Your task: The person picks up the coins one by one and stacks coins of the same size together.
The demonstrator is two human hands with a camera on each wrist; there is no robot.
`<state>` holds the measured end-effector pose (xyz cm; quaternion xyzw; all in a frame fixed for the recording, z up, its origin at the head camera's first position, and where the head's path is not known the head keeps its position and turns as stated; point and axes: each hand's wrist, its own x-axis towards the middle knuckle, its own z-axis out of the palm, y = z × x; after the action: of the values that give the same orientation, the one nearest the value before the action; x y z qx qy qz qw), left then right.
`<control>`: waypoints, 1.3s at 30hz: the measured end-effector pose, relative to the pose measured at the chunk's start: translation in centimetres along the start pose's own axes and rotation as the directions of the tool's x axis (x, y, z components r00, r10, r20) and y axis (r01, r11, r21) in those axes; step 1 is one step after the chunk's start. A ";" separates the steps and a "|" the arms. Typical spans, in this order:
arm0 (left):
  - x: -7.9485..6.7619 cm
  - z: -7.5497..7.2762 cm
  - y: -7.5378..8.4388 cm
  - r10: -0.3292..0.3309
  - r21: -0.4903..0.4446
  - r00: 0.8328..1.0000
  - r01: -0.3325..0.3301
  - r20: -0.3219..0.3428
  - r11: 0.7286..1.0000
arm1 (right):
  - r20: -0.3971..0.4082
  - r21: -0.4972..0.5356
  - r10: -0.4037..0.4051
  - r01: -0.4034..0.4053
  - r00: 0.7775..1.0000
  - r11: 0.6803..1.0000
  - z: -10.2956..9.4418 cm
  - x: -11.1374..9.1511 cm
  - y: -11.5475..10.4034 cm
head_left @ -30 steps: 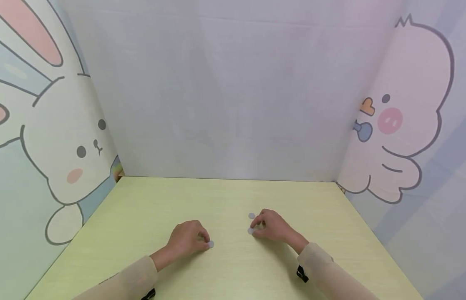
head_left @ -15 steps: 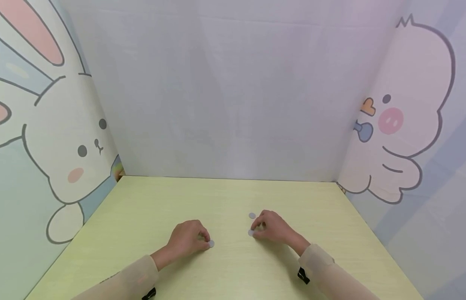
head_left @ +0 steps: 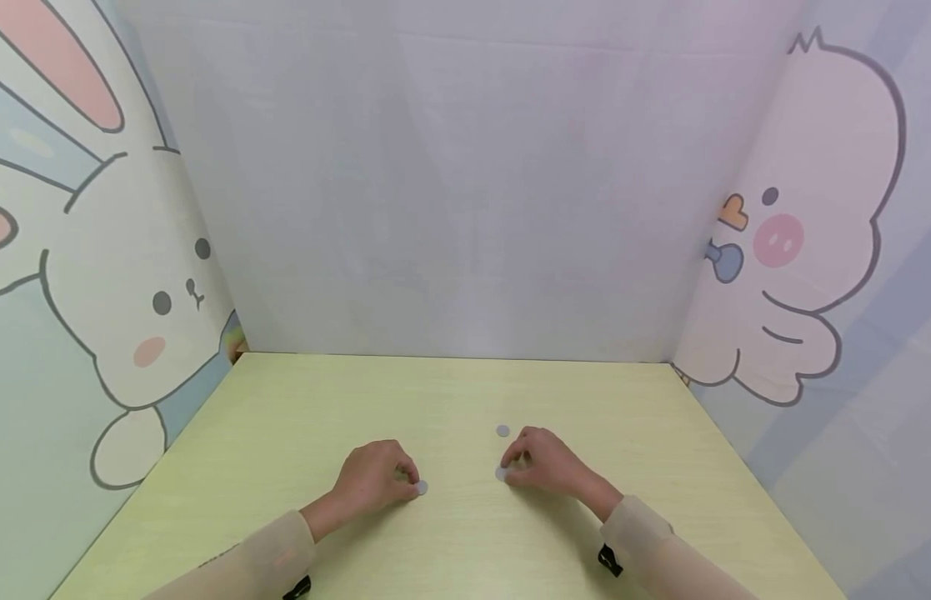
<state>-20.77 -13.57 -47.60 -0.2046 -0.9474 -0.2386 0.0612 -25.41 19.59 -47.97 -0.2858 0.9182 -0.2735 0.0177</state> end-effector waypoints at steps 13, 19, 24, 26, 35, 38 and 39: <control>0.0 0.2 -0.2 -0.004 -0.011 1.000 0.004 0.002 1.000 | 0.003 0.019 -0.023 0.023 1.000 1.000 0.3 -0.6 -0.9; -0.1 0.2 -0.1 -0.007 -0.012 1.000 0.007 -0.001 1.000 | -0.004 0.003 -0.040 0.040 0.999 0.999 0.3 -0.7 -0.9; -0.1 0.1 -0.1 -0.006 -0.011 1.000 0.006 -0.003 1.000 | 0.002 -0.002 -0.044 0.044 0.999 0.999 0.3 -0.7 -0.9; -0.1 0.1 -0.1 -0.007 -0.013 1.000 0.007 0.000 1.000 | 0.003 -0.005 -0.047 0.047 0.999 0.999 0.3 -0.7 -0.9; -0.2 0.1 -0.1 -0.018 -0.026 1.000 0.018 0.003 0.999 | 0.000 -0.006 -0.052 0.052 0.999 0.999 0.3 -0.7 -0.9; -0.1 0.2 -0.2 -0.019 -0.025 1.000 0.019 0.001 1.000 | 0.000 -0.008 -0.048 0.048 0.999 0.999 0.3 -0.7 -0.9; -0.1 0.2 -0.2 -0.018 -0.024 1.000 0.018 0.001 1.000 | 0.000 -0.007 -0.047 0.047 0.999 0.999 0.3 -0.7 -0.9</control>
<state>-20.74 -13.69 -47.90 -0.1969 -0.9462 -0.2506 0.0563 -24.30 19.20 -47.88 -0.3074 0.9123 -0.2706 0.0101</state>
